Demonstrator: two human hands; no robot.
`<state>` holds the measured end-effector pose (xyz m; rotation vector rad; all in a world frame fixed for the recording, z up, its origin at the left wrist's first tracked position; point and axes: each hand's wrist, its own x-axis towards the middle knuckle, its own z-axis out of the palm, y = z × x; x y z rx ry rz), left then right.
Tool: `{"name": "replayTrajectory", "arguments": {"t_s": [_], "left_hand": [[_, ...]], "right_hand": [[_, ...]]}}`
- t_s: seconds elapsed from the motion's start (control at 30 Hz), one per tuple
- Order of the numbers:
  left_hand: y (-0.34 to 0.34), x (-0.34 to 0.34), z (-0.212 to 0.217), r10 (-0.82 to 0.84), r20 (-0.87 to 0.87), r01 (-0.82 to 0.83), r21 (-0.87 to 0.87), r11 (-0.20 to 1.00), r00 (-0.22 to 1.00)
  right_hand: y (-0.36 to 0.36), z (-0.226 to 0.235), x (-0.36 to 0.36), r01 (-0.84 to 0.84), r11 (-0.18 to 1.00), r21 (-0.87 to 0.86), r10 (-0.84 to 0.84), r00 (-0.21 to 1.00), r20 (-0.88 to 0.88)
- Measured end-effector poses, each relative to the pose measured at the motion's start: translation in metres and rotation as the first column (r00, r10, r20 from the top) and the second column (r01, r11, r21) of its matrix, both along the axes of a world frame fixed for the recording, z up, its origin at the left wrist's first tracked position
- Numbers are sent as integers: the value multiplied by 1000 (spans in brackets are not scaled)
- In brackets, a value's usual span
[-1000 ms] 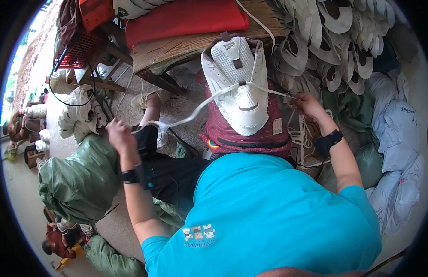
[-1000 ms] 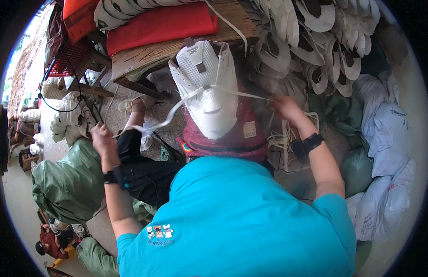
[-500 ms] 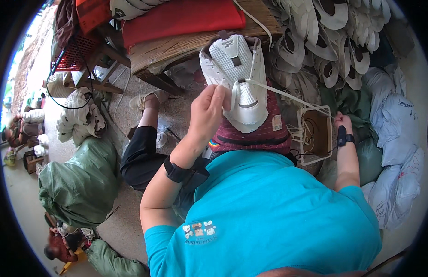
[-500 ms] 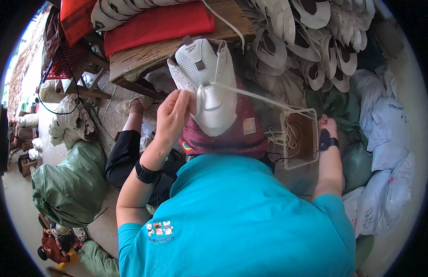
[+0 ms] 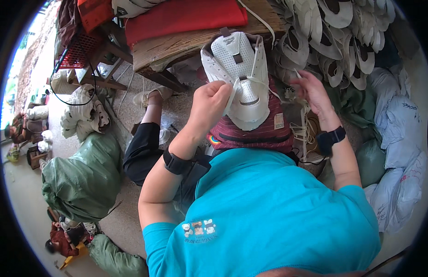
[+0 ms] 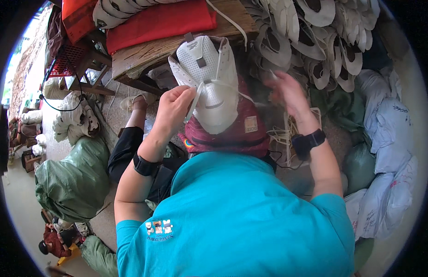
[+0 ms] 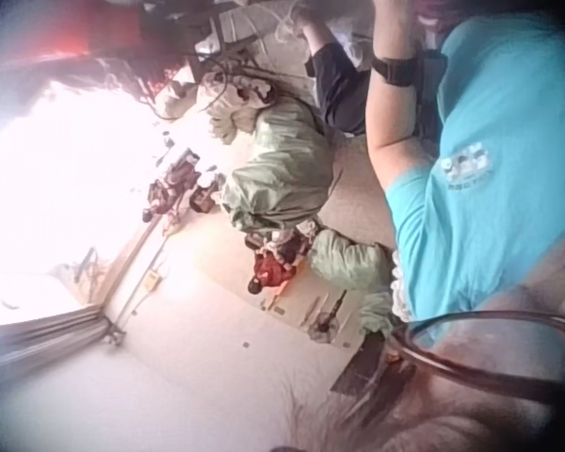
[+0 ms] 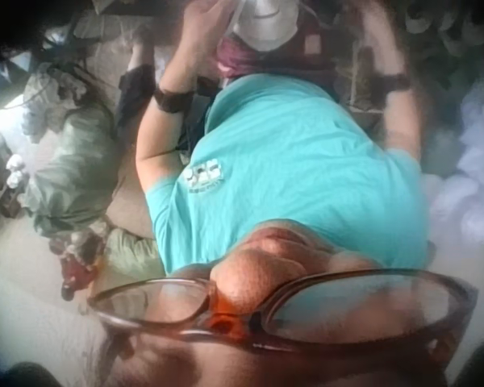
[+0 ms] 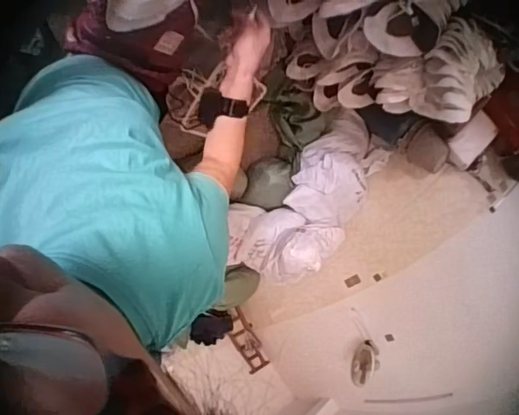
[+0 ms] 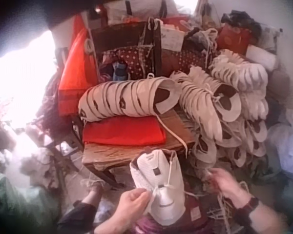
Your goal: The person is sitting on the floor in a cluttered room, lacing a white sneaker. They thread the laces through the eyelets, pull them tight, and tie a knot. The person then picks up a second shoe from a pile and begins lacing it in the same manner.
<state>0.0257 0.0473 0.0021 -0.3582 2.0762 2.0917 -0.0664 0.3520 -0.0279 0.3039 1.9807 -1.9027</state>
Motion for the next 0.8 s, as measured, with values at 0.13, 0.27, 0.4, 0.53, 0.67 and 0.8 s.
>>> {"name": "replayTrajectory", "arguments": {"t_s": [0.13, 0.27, 0.4, 0.53, 0.67, 0.8], "left_hand": [[2, -2, 0, 23, -55, -31, -139, 990, 998], [2, -8, 1, -23, -31, 15, -260, 966, 999], [-8, -18, 22, -200, 56, 197, -554, 809, 978], [-21, -25, 57, -449, -284, -10, -853, 521, 848], [-31, -40, 62, -631, -335, -32, -897, 441, 700], [-32, -43, 57, -684, -229, -22, -955, 297, 693]], "right_hand": [[-50, 39, 7, -227, 968, -103, 215, 970, -116], [-68, 57, 10, -474, 880, 38, 473, 866, -161], [-83, 45, 12, -488, 865, 117, 497, 804, -325], [-83, 51, 5, -497, 849, 178, 528, 794, -300], [-82, 44, -7, -550, 811, 201, 584, 784, -210], [-97, 67, -1, -298, 627, 719, 743, 505, -439]]}}
